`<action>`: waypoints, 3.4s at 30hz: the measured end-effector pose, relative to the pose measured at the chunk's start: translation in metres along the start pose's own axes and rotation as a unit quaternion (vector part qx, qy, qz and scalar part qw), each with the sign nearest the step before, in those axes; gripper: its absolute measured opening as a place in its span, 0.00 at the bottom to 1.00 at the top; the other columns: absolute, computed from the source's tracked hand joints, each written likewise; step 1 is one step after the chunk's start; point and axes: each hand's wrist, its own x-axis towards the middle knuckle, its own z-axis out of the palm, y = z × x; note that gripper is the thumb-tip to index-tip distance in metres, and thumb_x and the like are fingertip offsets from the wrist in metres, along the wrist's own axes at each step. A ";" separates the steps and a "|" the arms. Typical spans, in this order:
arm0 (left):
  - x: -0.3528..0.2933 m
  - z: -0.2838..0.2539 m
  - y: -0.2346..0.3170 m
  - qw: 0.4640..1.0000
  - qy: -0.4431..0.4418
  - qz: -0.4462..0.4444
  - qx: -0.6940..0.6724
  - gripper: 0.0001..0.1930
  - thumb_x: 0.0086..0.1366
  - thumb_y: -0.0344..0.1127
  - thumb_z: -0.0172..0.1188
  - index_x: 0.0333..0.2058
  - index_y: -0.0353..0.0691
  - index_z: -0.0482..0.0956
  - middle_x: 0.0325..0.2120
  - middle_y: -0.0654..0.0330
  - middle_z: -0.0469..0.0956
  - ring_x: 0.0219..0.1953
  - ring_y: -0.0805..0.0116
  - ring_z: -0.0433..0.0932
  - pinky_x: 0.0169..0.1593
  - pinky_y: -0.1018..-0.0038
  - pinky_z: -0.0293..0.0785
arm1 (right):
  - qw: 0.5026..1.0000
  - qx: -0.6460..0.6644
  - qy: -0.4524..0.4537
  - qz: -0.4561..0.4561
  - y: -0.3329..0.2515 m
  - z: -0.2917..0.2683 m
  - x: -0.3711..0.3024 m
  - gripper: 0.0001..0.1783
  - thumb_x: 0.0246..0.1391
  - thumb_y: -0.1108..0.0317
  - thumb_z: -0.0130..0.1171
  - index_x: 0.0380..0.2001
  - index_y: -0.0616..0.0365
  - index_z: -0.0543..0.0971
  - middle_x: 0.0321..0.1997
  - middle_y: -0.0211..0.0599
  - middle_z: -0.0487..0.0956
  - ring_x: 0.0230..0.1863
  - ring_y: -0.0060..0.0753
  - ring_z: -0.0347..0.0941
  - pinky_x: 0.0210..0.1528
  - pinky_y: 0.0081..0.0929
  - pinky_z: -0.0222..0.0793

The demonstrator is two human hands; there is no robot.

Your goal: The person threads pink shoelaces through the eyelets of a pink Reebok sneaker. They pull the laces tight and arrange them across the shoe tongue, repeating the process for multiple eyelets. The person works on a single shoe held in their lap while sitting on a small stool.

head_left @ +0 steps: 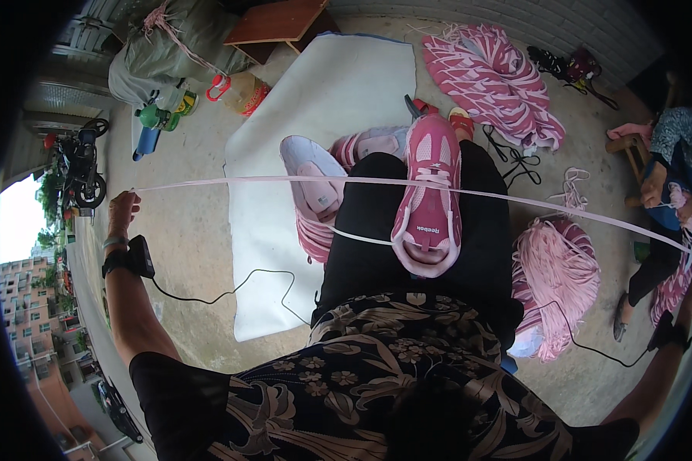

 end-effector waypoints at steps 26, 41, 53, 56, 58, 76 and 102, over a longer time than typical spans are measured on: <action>-0.205 0.285 0.297 0.706 -0.561 -0.038 -0.431 0.10 0.65 0.37 0.49 0.29 0.36 0.72 0.16 0.60 0.75 0.10 0.77 0.69 0.12 0.86 0.61 | 0.508 0.672 -0.513 0.167 -0.526 0.035 -0.216 0.15 0.56 0.57 0.50 0.30 0.58 0.76 0.24 0.26 0.72 0.20 0.14 0.64 0.21 0.13 0.60; -0.245 0.292 0.291 0.774 -0.363 0.009 -0.518 0.11 0.64 0.40 0.52 0.27 0.41 0.74 0.13 0.69 0.69 0.12 0.82 0.63 0.16 0.85 0.55 | 0.534 0.725 -0.403 0.165 -0.522 0.035 -0.251 0.05 0.51 0.74 0.56 0.32 0.63 0.77 0.25 0.27 0.75 0.23 0.15 0.70 0.27 0.12 0.68; -0.246 0.290 0.282 0.758 -0.416 0.033 -0.502 0.04 0.62 0.32 0.54 0.30 0.39 0.74 0.20 0.64 0.75 0.17 0.79 0.72 0.21 0.84 0.67 | 0.731 0.630 -0.255 -0.061 -0.523 0.028 -0.255 0.05 0.44 0.79 0.57 0.28 0.62 0.75 0.24 0.38 0.77 0.24 0.31 0.73 0.29 0.22 0.69; -0.245 0.292 0.278 0.749 -0.413 0.033 -0.517 0.04 0.63 0.32 0.53 0.30 0.40 0.73 0.19 0.64 0.74 0.17 0.79 0.71 0.21 0.84 0.67 | 0.744 0.616 -0.214 -0.148 -0.533 0.027 -0.244 0.05 0.44 0.79 0.57 0.27 0.62 0.73 0.25 0.38 0.76 0.24 0.31 0.71 0.29 0.22 0.68; -0.245 0.294 0.279 0.737 -0.401 0.022 -0.544 0.05 0.63 0.33 0.52 0.29 0.40 0.72 0.19 0.65 0.74 0.17 0.79 0.70 0.21 0.84 0.67 | 0.752 0.595 -0.203 -0.201 -0.538 0.029 -0.237 0.05 0.45 0.80 0.57 0.28 0.62 0.73 0.22 0.33 0.74 0.22 0.17 0.67 0.27 0.17 0.65; -0.241 0.330 0.284 0.879 -0.200 0.203 -0.384 0.06 0.60 0.30 0.53 0.26 0.35 0.69 0.15 0.59 0.69 0.17 0.71 0.66 0.23 0.76 0.64 | 0.708 0.558 -0.431 0.031 -0.521 0.025 -0.248 0.07 0.52 0.68 0.58 0.27 0.57 0.72 0.19 0.22 0.70 0.20 0.11 0.63 0.17 0.12 0.59; -0.249 0.298 0.279 0.874 -0.172 0.392 -0.228 0.21 0.49 0.35 0.58 0.42 0.31 0.70 0.27 0.49 0.73 0.30 0.51 0.75 0.34 0.67 0.73 | 0.833 0.360 -0.236 -0.348 -0.573 -0.011 -0.253 0.08 0.39 0.70 0.59 0.28 0.55 0.77 0.26 0.35 0.72 0.29 0.40 0.71 0.33 0.34 0.64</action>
